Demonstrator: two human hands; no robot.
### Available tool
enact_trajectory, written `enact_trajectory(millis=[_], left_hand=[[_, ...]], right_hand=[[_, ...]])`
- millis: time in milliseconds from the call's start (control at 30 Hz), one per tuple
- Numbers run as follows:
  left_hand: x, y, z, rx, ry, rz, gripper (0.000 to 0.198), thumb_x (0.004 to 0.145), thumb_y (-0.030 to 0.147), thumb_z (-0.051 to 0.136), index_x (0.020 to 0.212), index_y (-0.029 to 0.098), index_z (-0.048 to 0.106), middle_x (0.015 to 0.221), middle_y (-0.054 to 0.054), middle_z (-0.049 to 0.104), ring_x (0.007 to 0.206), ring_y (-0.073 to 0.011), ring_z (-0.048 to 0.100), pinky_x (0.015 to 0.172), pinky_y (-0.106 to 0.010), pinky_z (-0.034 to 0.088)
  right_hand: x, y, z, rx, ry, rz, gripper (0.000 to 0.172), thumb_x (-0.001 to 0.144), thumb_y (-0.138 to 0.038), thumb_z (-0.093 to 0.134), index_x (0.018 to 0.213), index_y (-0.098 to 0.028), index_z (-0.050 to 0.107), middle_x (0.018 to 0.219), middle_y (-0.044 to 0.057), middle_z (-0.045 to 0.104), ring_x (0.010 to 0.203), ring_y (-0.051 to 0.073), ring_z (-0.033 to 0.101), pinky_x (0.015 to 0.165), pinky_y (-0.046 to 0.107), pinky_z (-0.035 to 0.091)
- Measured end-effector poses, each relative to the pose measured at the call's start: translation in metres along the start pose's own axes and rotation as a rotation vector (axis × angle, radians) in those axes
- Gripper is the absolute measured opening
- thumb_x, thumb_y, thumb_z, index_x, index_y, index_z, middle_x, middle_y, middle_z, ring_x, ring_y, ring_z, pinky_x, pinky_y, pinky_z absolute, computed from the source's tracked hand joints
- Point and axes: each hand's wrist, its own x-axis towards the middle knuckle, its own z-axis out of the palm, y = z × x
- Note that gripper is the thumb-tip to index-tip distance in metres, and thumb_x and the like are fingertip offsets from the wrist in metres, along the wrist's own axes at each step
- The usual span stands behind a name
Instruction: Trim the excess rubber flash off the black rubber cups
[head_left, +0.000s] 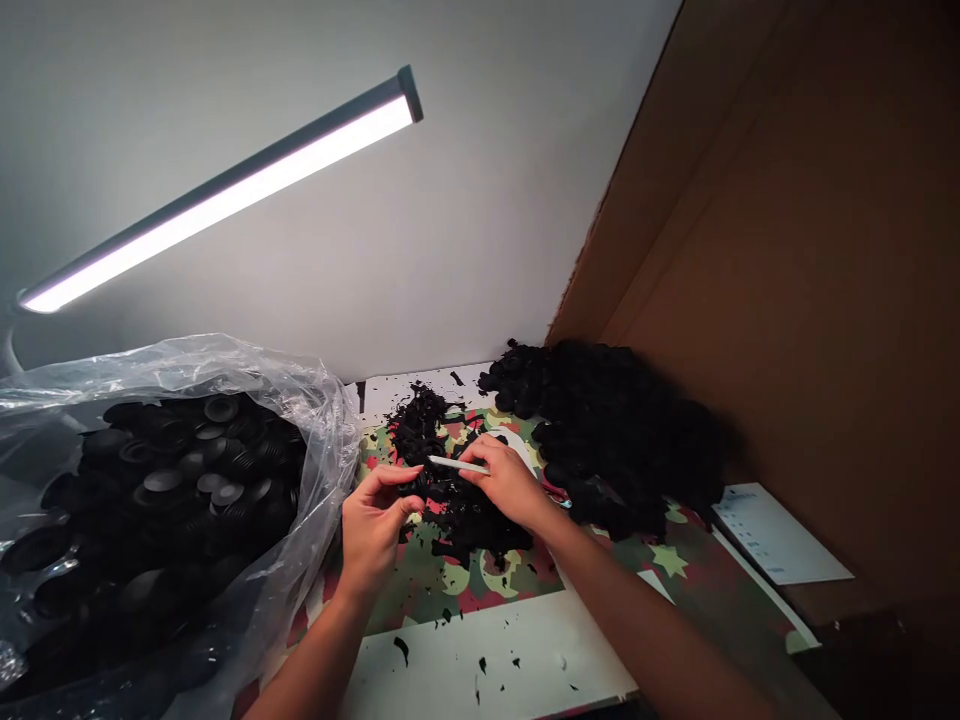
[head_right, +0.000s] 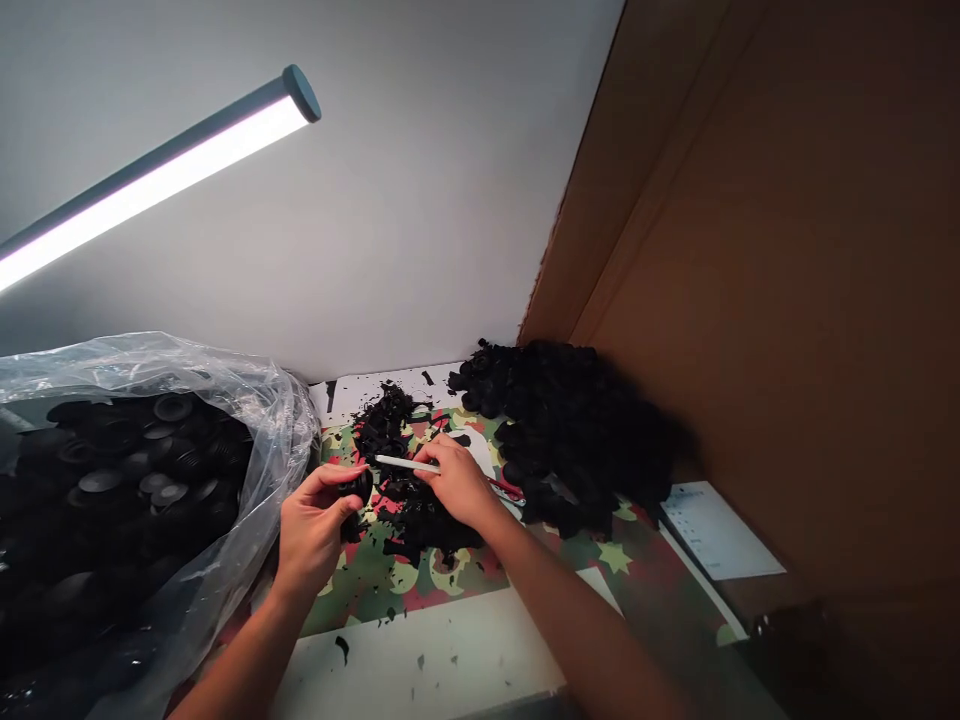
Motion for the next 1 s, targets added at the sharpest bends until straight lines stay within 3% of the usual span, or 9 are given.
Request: enact_trajectory(millis=[133, 233, 333, 433, 567, 667, 800, 1000], left_hand=[[-0.001, -0.002, 0.0, -0.024, -0.006, -0.084, 0.024, 0.055, 0.026, 0.09, 0.075, 0.018, 0.079, 0.082, -0.008, 0.077, 0.079, -0.0222, 0.069, 0.071, -0.03, 0.055], [-0.002, -0.005, 0.002, -0.028, -0.061, -0.126, 0.029, 0.055, 0.027, 0.091, 0.08, 0.018, 0.08, 0.086, -0.009, 0.078, 0.08, -0.0223, 0.07, 0.071, -0.029, 0.055], [-0.001, -0.009, 0.002, -0.06, -0.089, -0.151, 0.034, 0.056, 0.031, 0.091, 0.085, 0.018, 0.08, 0.094, -0.01, 0.079, 0.083, -0.0223, 0.07, 0.074, -0.029, 0.055], [0.001, -0.01, 0.0, -0.106, -0.07, -0.147, 0.037, 0.058, 0.033, 0.091, 0.09, 0.018, 0.079, 0.099, -0.01, 0.078, 0.086, -0.0219, 0.069, 0.075, -0.028, 0.055], [0.003, -0.008, -0.003, -0.077, -0.076, -0.137, 0.035, 0.061, 0.03, 0.09, 0.092, 0.018, 0.079, 0.1, -0.01, 0.077, 0.09, -0.0215, 0.069, 0.077, -0.028, 0.055], [0.003, -0.006, -0.002, -0.049, -0.066, -0.13, 0.033, 0.06, 0.029, 0.09, 0.09, 0.018, 0.078, 0.1, -0.009, 0.076, 0.089, -0.0218, 0.069, 0.076, -0.029, 0.056], [0.001, -0.004, 0.001, 0.023, -0.066, -0.078, 0.029, 0.06, 0.027, 0.089, 0.086, 0.019, 0.078, 0.094, -0.007, 0.074, 0.092, -0.022, 0.069, 0.078, -0.029, 0.057], [-0.003, -0.002, 0.004, 0.111, -0.089, -0.023, 0.028, 0.059, 0.026, 0.09, 0.083, 0.02, 0.079, 0.088, -0.006, 0.074, 0.085, -0.0217, 0.07, 0.079, -0.03, 0.058]], right_hand=[[-0.01, -0.023, 0.005, 0.195, -0.066, 0.069, 0.031, 0.084, -0.044, 0.067, 0.066, -0.021, 0.058, 0.063, -0.004, 0.052, 0.061, 0.014, 0.048, 0.059, 0.026, 0.039], [-0.017, -0.038, 0.012, 0.439, -0.153, 0.148, 0.036, 0.076, -0.055, 0.072, 0.073, -0.02, 0.063, 0.065, -0.003, 0.057, 0.061, 0.014, 0.05, 0.06, 0.027, 0.041], [-0.02, -0.046, 0.015, 0.539, -0.156, 0.189, 0.036, 0.072, -0.054, 0.075, 0.075, -0.019, 0.065, 0.067, -0.001, 0.06, 0.063, 0.015, 0.053, 0.064, 0.029, 0.044], [-0.019, -0.045, 0.012, 0.524, -0.116, 0.192, 0.032, 0.075, -0.05, 0.071, 0.073, -0.02, 0.062, 0.066, -0.001, 0.057, 0.061, 0.014, 0.051, 0.063, 0.028, 0.042], [-0.015, -0.037, 0.004, 0.247, -0.071, 0.086, 0.032, 0.081, -0.043, 0.063, 0.062, -0.021, 0.049, 0.06, -0.005, 0.045, 0.058, 0.012, 0.042, 0.057, 0.026, 0.035], [-0.014, -0.033, 0.003, 0.089, -0.012, -0.017, 0.029, 0.079, -0.037, 0.067, 0.063, -0.021, 0.048, 0.068, -0.003, 0.051, 0.065, 0.014, 0.049, 0.06, 0.026, 0.038], [-0.017, -0.036, 0.009, 0.273, -0.078, 0.049, 0.024, 0.086, -0.041, 0.061, 0.074, -0.021, 0.059, 0.065, -0.003, 0.059, 0.064, 0.015, 0.054, 0.062, 0.027, 0.042], [-0.02, -0.041, 0.016, 0.481, -0.12, 0.143, 0.03, 0.076, -0.049, 0.073, 0.072, -0.02, 0.066, 0.061, -0.002, 0.062, 0.059, 0.015, 0.057, 0.063, 0.029, 0.044]])
